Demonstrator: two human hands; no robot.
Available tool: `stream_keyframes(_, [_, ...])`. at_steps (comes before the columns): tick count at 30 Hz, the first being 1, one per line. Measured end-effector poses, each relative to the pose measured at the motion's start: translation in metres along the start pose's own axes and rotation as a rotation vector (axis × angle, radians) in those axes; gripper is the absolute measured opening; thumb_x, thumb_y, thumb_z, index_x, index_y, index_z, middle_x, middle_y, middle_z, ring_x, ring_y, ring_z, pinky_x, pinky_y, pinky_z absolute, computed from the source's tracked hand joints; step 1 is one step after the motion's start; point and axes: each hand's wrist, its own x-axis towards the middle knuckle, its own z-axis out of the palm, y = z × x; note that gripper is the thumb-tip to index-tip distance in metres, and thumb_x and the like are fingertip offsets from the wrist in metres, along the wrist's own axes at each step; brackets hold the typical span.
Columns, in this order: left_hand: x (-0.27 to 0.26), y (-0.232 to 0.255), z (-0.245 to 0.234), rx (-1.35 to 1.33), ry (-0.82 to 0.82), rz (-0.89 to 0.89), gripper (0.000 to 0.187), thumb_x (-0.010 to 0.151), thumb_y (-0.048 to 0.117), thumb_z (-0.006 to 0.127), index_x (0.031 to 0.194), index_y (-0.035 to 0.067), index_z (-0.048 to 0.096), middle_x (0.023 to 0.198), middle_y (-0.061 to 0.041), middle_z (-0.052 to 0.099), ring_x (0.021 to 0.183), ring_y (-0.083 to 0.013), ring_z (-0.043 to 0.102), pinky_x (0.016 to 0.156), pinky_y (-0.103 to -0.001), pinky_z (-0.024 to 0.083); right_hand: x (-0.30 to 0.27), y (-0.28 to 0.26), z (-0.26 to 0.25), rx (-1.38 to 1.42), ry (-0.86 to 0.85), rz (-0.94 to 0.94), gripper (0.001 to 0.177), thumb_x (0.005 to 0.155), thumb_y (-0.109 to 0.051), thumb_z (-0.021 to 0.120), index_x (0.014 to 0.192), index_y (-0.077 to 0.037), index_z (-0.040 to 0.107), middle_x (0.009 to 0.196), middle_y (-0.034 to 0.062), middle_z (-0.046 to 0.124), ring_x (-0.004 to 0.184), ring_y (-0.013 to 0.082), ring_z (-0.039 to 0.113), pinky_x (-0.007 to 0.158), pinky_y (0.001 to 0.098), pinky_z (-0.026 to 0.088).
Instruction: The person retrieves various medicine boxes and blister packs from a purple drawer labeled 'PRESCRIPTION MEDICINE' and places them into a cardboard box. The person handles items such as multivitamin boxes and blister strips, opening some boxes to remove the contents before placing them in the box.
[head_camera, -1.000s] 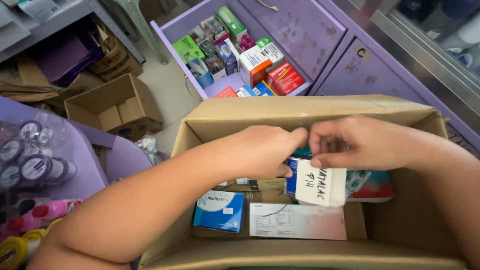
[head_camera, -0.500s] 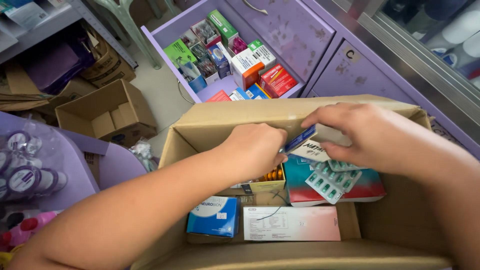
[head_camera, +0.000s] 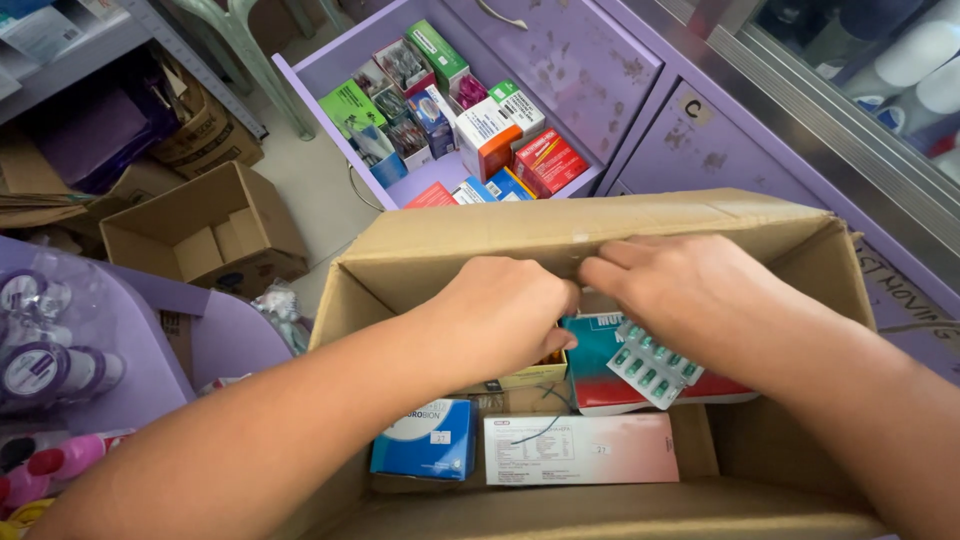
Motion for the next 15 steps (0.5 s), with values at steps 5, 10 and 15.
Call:
stream_keyframes(5, [-0.002,0.006,-0.002,0.018,0.061,0.010,0.021,0.084,0.029,0.076,0.083,0.008,0.074,0.074,-0.017,0.071,0.076,-0.0392,0.070,0.069,-0.051,0.054,-0.004,0.002,-0.002,-0.166,-0.022,0.074,0.024,0.079,-0.009,0.062,0.103,-0.013,0.062,0.101,0.0062,0.068,0.096,0.0280,0.069,0.075,0.0405,0.057])
stream_keyframes(10, [-0.002,0.007,0.005,0.005,0.125,0.124,0.015,0.084,0.024,0.074,0.082,0.009,0.074,0.074,-0.016,0.071,0.075,-0.0401,0.070,0.067,-0.053,0.054,-0.008,0.005,-0.008,-0.217,0.096,0.071,0.020,0.075,-0.010,0.063,0.095,-0.012,0.065,0.097,0.0070,0.069,0.091,0.0307,0.071,0.072,0.0421,0.058])
stream_keyframes(15, [0.004,0.002,0.024,0.063,0.124,0.158,0.013,0.083,0.015,0.070,0.089,0.003,0.071,0.075,-0.018,0.071,0.073,-0.0374,0.072,0.063,-0.049,0.056,-0.012,0.010,-0.007,-0.154,-0.136,0.332,0.011,0.086,-0.018,0.060,0.093,-0.014,0.067,0.086,0.0072,0.072,0.079,0.0318,0.072,0.070,0.0463,0.057])
